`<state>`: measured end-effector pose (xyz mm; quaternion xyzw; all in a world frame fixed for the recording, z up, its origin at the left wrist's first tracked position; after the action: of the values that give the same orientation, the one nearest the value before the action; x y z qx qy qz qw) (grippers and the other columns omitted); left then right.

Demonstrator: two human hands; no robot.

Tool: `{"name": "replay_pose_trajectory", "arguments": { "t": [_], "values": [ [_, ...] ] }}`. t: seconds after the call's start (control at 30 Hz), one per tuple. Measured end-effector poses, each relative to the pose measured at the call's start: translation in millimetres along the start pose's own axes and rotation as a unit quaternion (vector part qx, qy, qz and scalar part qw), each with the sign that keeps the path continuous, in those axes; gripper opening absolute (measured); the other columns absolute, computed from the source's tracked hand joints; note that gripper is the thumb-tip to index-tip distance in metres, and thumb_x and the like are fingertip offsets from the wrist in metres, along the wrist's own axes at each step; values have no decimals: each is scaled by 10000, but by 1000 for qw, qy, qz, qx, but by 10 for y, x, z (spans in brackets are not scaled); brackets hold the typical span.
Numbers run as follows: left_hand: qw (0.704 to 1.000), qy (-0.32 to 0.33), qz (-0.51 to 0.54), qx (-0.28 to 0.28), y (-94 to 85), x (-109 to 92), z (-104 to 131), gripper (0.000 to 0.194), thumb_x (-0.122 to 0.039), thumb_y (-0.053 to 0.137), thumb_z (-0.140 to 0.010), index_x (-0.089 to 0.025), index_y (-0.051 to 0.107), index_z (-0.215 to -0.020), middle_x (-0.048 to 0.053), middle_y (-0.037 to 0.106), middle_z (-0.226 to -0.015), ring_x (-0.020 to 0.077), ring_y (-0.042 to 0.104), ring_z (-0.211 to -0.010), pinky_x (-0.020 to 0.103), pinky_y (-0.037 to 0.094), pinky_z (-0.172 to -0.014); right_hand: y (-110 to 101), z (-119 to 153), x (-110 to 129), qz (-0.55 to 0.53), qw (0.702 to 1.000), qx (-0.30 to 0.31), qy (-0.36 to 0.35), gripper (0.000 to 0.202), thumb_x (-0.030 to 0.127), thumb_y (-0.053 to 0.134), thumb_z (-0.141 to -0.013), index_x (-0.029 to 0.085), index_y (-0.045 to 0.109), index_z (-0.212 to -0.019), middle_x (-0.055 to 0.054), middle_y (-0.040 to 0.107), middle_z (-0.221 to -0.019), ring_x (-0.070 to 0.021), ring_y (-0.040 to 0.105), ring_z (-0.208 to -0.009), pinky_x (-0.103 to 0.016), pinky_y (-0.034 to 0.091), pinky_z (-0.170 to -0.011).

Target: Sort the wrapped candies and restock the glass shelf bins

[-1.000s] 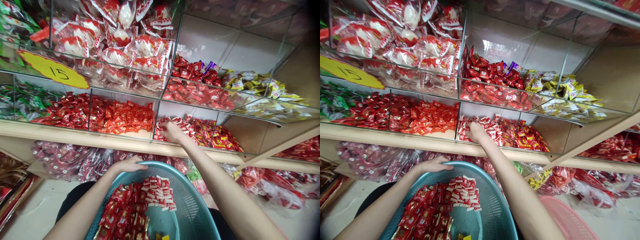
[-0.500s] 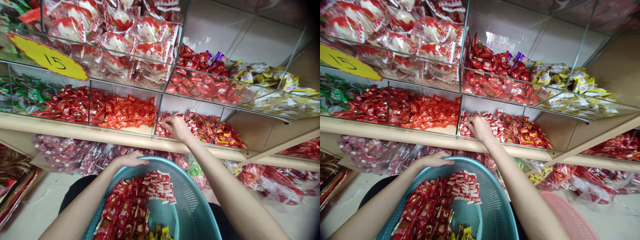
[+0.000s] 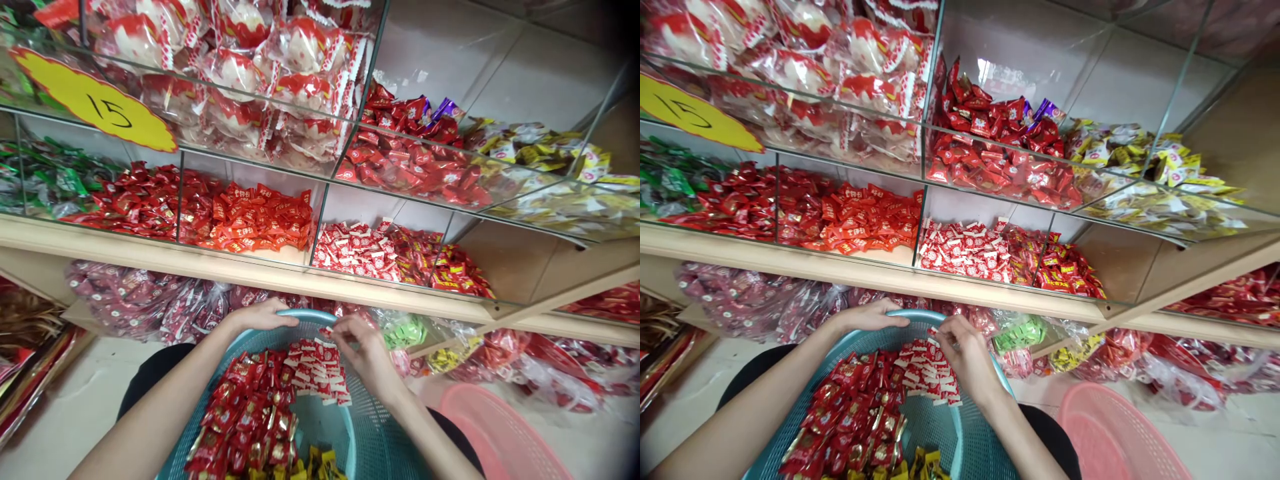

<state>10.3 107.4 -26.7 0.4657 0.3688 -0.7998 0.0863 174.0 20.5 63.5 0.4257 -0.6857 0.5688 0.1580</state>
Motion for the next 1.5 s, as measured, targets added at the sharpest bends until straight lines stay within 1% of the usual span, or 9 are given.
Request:
{"name": "replay_pose_trajectory", "arguments": {
  "t": [0.3,0.47,0.67,0.8,0.9,1.03,1.13,1.3,1.5],
  "values": [
    [1000,-11,-8,0,-12,-41,34,414,-546,496,-708,-159,466,-565,-50,326,-535,79,293,-520,202,236,-470,440,123,-257,233,966,113,11,121,176,416,-879,196,500,-794,-26,561,-871,-143,562,-733,-250,412,-630],
    [1000,-7,2,5,-5,-25,26,410,-543,497,-708,-155,485,-579,-49,346,-543,80,309,-526,200,252,-481,564,126,-250,338,932,128,-33,149,147,404,-887,191,511,-793,-24,562,-853,-136,553,-696,-245,388,-593],
    [1000,-10,-2,-6,-23,-78,46,425,-558,497,-700,-150,501,-581,-48,361,-541,85,330,-542,200,259,-489,593,135,-201,354,926,122,-48,131,191,427,-886,183,533,-809,-35,571,-855,-148,563,-709,-252,406,-580],
    [1000,-12,-1,-6,-20,-82,46,426,-559,497,-700,-148,524,-590,-46,370,-531,86,326,-539,198,249,-479,432,65,4,311,943,101,-62,172,309,443,-884,188,546,-819,-42,576,-856,-161,571,-745,-264,437,-625],
    [1000,-12,3,-2,-17,-84,47,407,-540,498,-706,-147,560,-622,-43,400,-537,85,330,-532,199,257,-488,138,-96,260,251,963,41,-88,184,301,405,-901,190,551,-884,-49,579,-860,-155,561,-789,-260,439,-687],
    [1000,-18,8,-4,-25,-85,57,401,-535,506,-704,-146,581,-638,-38,445,-557,88,355,-541,199,276,-511,-355,-470,476,210,969,-56,-115,181,266,396,-902,181,544,-844,-46,564,-806,-144,531,-742,-254,417,-678],
    [1000,-16,11,-3,-20,-68,56,423,-555,507,-697,-143,570,-625,-39,425,-543,86,339,-530,201,265,-498,-621,-833,436,243,961,-86,-103,170,245,404,-890,173,556,-868,-51,561,-831,-145,525,-723,-256,408,-672],
    [1000,0,18,-3,-18,-50,45,443,-582,507,-685,-149,540,-596,-47,374,-514,85,308,-516,207,233,-480,-660,-1326,216,364,931,-11,-37,228,198,451,-853,171,567,-1047,-93,541,-1019,-185,542,-898,-271,408,-741],
    [1000,-7,12,-3,-29,-58,44,434,-575,506,-689,-152,555,-607,-48,393,-519,87,316,-518,211,248,-488,-501,-1500,49,418,905,80,21,227,230,509,-833,169,591,-1036,-116,527,-1053,-202,549,-924,-294,418,-763]
  ]
}}
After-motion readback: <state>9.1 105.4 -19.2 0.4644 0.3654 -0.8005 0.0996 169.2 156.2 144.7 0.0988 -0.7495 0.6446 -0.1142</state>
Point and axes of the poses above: each hand's wrist, its own z-axis away from the middle knuckle, its own y-axis out of the palm, x = y × z, the point moved 7 cm from there along -z, towards the middle knuckle
